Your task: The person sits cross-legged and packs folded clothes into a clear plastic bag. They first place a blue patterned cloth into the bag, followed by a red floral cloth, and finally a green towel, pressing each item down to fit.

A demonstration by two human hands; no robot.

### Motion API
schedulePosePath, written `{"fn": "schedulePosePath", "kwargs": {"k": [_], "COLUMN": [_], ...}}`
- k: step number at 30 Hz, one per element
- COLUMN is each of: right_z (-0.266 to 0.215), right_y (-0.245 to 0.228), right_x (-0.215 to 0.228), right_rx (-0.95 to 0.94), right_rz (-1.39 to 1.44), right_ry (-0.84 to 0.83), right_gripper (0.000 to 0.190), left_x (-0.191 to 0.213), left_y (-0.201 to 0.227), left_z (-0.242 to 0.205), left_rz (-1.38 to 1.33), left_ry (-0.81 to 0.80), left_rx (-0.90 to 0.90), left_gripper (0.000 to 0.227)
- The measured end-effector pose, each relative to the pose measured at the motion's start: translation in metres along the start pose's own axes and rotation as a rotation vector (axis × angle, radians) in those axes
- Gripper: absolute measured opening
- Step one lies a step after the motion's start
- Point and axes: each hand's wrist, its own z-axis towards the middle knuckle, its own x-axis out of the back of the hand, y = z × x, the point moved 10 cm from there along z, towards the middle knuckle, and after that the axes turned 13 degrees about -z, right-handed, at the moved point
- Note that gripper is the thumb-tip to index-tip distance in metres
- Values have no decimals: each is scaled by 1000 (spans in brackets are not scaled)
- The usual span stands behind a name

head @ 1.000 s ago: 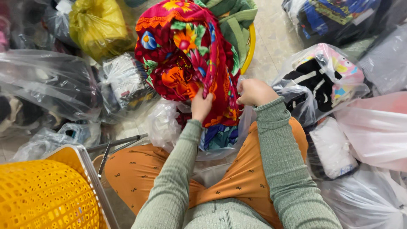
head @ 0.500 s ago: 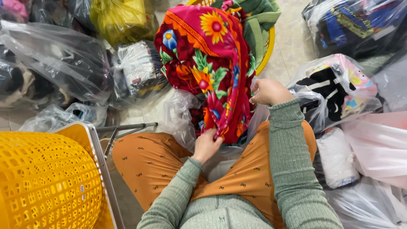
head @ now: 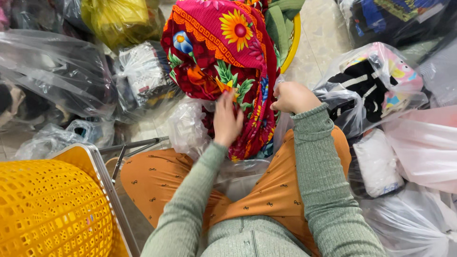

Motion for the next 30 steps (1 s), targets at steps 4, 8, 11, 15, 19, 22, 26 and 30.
{"fn": "schedulePosePath", "kwargs": {"k": [4,8,11,15,19,22,26,30], "right_z": [-2,-11,-16,-14,-10,-9,-5,-5], "right_y": [5,20,29,30,26,21,16,17], "right_x": [1,6,11,13,9,7,3,5], "right_rx": [-16,-94,-135,-115,-84,-54,-34,-42], "right_rz": [26,29,61,80,43,30,-34,-42], "right_ry": [-18,-68,-78,-59,-33,-12,-57,-53], "right_gripper": [48,46,44,42,43,44,44,44], "left_x": [20,2,-14,-20,-41,-52,-48,-61], "left_y": [8,-35,-72,-72,-27,-83,-181,-245], "left_z": [94,150,143,88,-22,-103,-179,-191], "left_rz": [120,46,54,-79,-17,257,587,694], "left_ry": [262,136,-24,-40,-300,-603,-854,-903], "left_rx": [-53,232,433,331,-66,207,436,509], "left_gripper": [108,125,94,39,33,28,22,25]}}
